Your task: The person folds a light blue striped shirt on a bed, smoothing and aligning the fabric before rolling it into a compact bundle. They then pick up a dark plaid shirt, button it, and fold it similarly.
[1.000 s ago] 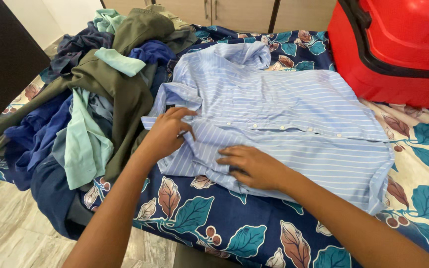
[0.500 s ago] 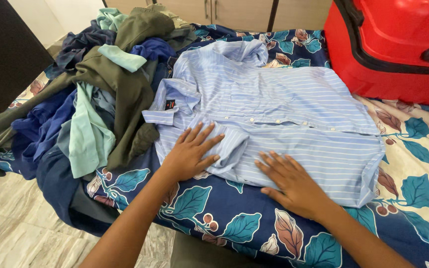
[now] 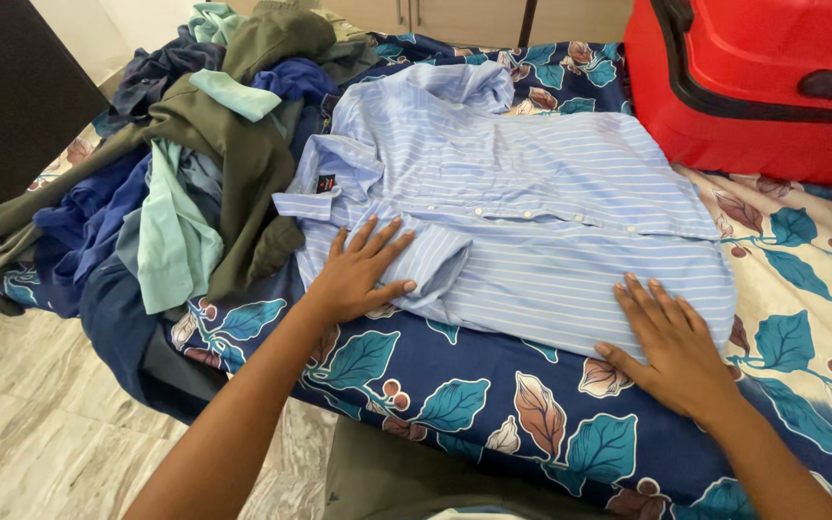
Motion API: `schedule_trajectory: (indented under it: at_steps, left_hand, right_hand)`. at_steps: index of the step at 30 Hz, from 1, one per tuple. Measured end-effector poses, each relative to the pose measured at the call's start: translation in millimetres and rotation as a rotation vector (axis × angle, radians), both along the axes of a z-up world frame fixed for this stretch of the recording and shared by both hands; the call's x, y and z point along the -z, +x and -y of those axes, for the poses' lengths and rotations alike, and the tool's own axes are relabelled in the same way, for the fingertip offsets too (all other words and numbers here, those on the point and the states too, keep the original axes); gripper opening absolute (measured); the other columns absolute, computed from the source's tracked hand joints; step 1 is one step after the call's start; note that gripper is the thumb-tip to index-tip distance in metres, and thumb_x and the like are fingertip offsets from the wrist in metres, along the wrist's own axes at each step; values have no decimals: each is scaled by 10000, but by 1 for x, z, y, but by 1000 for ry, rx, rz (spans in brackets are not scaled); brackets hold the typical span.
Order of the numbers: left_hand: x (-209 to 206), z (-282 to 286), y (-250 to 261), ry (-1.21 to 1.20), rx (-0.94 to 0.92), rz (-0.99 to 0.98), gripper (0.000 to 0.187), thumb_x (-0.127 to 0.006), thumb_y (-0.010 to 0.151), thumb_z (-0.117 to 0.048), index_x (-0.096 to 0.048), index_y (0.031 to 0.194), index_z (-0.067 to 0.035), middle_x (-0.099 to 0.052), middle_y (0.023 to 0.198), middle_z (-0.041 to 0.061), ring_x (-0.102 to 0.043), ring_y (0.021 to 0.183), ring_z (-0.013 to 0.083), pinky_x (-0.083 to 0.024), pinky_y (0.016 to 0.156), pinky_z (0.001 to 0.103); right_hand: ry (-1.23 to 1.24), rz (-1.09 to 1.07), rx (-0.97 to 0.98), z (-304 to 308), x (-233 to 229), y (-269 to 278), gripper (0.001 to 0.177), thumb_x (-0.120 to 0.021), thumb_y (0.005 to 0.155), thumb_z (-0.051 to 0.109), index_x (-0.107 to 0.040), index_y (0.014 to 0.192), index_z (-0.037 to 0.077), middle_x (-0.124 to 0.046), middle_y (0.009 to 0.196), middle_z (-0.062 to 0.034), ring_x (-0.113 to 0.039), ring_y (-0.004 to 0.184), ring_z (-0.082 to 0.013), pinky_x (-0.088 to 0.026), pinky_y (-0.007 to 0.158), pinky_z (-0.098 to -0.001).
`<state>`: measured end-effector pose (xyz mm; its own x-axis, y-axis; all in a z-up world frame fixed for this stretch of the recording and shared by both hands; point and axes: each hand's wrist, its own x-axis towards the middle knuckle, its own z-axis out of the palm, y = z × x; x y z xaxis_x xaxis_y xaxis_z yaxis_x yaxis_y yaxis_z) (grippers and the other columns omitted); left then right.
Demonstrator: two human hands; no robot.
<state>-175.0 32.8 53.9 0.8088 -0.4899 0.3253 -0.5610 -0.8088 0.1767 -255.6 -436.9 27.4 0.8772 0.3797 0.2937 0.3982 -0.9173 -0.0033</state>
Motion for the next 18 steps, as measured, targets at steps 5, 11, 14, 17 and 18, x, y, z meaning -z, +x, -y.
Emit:
schedule_trajectory:
  at_steps: [5, 11, 14, 17, 18]
  left_hand:
    - [-8, -21, -7, -33, 206, -48, 807, -688, 829, -547, -457, 1520, -197, -351, 1621, 119, -259, 1501, 378, -173, 1172, 609]
    - [-14, -50, -9, 185, 234, 187, 617, -591, 820, -80, -580, 1432, -156, -577, 1504, 73, -578, 1334, 259, -497, 1034, 380]
    - [-16, -55, -14, 223, 198, 242, 543, -581, 857, -83, -600, 1397, -140, -624, 1432, 83, -643, 1236, 255, -542, 958, 356]
    - [-23, -52, -21, 217, 176, 248, 508, -578, 868, -98, -618, 1372, -143, -658, 1386, 70, -674, 1190, 240, -552, 926, 353]
    - [-27, -52, -27, 219, 169, 250, 499, -580, 869, -103, -625, 1364, -146, -668, 1371, 65, -681, 1176, 235, -553, 913, 354]
  right_hand:
    - [46, 60, -205, 8, -10, -5, 830, -586, 789, 652, -517, 1479, 196, -383, 1611, -99, -248, 1505, -306, -143, 1217, -505]
    - [285, -82, -207, 23, -20, -10, 473, -637, 789, 70, -699, 1254, 129, -637, 1434, -48, -466, 1460, -240, -319, 1207, -462]
    - [273, -45, -195, 29, -21, -4, 469, -626, 787, 61, -685, 1250, 105, -689, 1324, -68, -583, 1327, -241, -457, 1106, -395]
    - [196, 2, -143, 46, -20, -1, 418, -657, 799, 115, -693, 1216, 105, -717, 1198, -87, -667, 1148, -264, -520, 987, -380]
    - [182, -16, -121, 57, -19, -4, 427, -669, 794, 136, -700, 1219, 116, -724, 1140, -86, -679, 1094, -270, -532, 951, -381]
